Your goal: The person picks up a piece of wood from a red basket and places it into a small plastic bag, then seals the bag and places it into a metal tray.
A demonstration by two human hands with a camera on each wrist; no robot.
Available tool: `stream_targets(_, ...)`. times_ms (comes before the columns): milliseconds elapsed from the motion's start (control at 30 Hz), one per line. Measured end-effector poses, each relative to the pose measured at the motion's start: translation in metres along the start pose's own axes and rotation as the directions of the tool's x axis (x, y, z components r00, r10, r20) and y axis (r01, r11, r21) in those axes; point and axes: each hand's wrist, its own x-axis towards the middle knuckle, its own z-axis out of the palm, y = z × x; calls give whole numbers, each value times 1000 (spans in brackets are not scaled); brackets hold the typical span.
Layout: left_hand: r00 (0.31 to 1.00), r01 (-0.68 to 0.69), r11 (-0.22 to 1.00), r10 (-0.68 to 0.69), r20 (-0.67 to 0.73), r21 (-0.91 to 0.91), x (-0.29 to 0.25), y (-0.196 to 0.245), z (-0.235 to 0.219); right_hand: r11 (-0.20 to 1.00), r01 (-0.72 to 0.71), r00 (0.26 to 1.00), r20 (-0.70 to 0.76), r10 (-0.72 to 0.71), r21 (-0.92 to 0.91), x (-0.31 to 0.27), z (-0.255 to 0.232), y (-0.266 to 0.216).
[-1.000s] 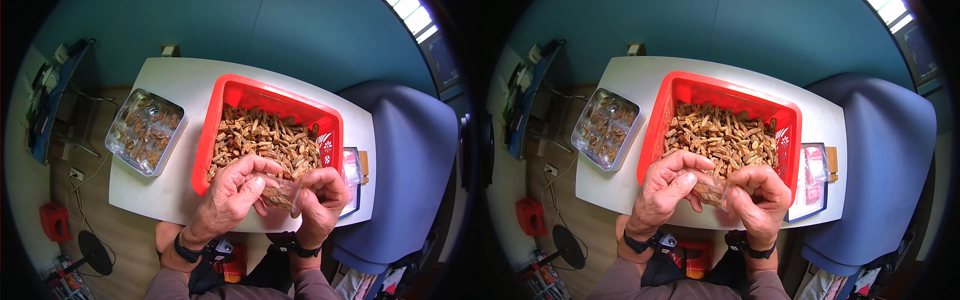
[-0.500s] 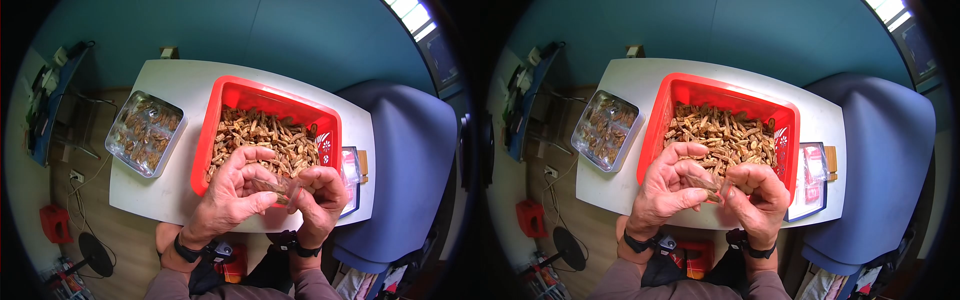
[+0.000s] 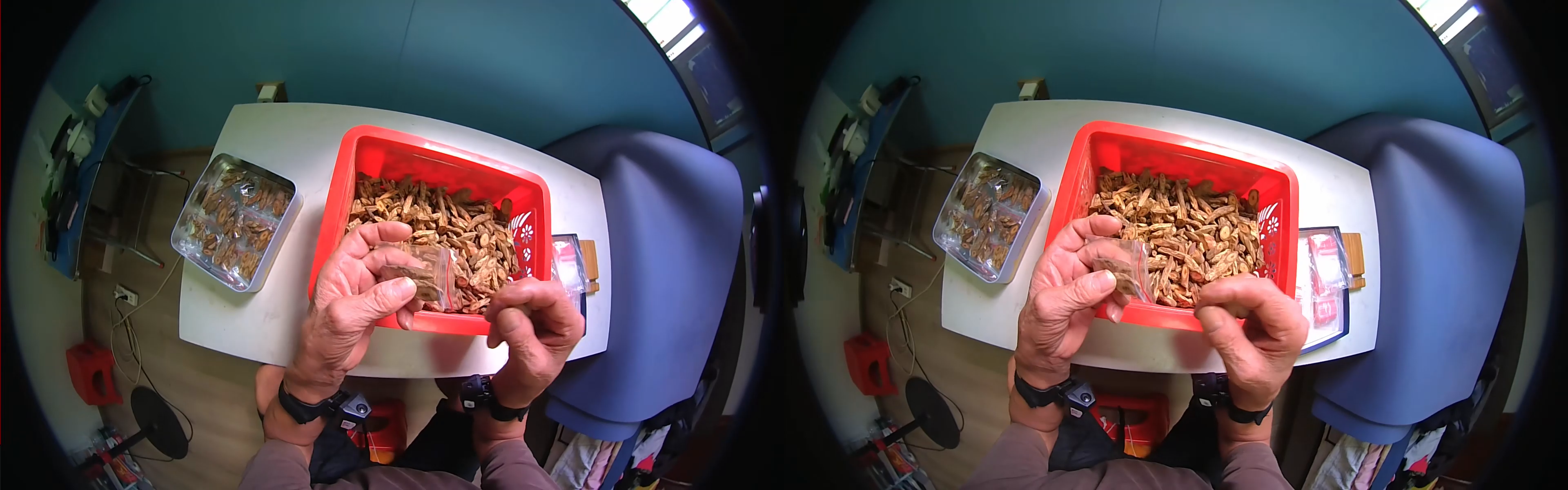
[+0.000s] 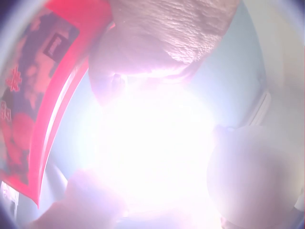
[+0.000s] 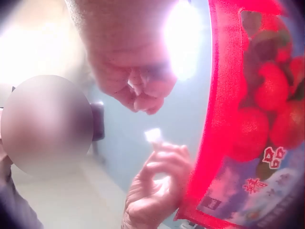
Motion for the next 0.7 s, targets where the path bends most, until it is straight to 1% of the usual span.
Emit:
stream_targets(33, 1000, -1, 1000, 1, 4, 1, -1, 0, 1, 996, 9, 999, 47, -5, -88, 0, 0, 2)
stream_targets(67, 1000, 4, 1000, -4, 3, 5, -1, 0, 2, 995, 0, 997, 79, 8, -102, 0, 2, 4)
stream_targets(133, 1000, 8, 1000, -8, 1, 7, -2, -1, 3, 982, 94, 985, 161, -68, -161, 4, 10, 5)
stream_targets(167, 1000, 11, 1000, -11, 13, 21, -2, -2, 3, 982, 95, 984, 162, -69, -161, 6, 11, 4)
stream_targets(233, 1000, 11, 999, -12, 23, 33, -1, -2, 3, 945, 195, 961, 243, -131, -263, 9, 15, 3)
stream_targets(367, 999, 24, 999, -26, 43, 37, -2, -2, 2, 928, 229, 958, 235, -162, -293, 11, 19, 8)
stream_targets(433, 998, 21, 999, -23, 55, 38, -2, -1, 1, 930, 202, 961, 246, -127, -308, 10, 19, 7)
stream_targets(500, 994, 68, 996, -72, 83, 52, -2, 1, 1, 923, 185, 966, 238, -106, -338, 9, 19, 8)
stream_targets(567, 995, 65, 997, -69, 71, 50, -3, 1, 2, 914, 168, 970, 229, -86, -369, 9, 21, 7)
stream_targets(633, 996, 61, 997, -63, 56, 48, -2, 1, 2, 917, 198, 969, 207, -131, -346, 10, 25, 7)
stream_targets(667, 996, 61, 997, -64, 57, 50, -2, 1, 1, 920, 196, 969, 213, -127, -341, 11, 26, 9)
stream_targets(700, 996, 64, 997, -67, 65, 50, -1, 0, 1, 898, 234, 963, 218, -160, -373, 12, 25, 9)
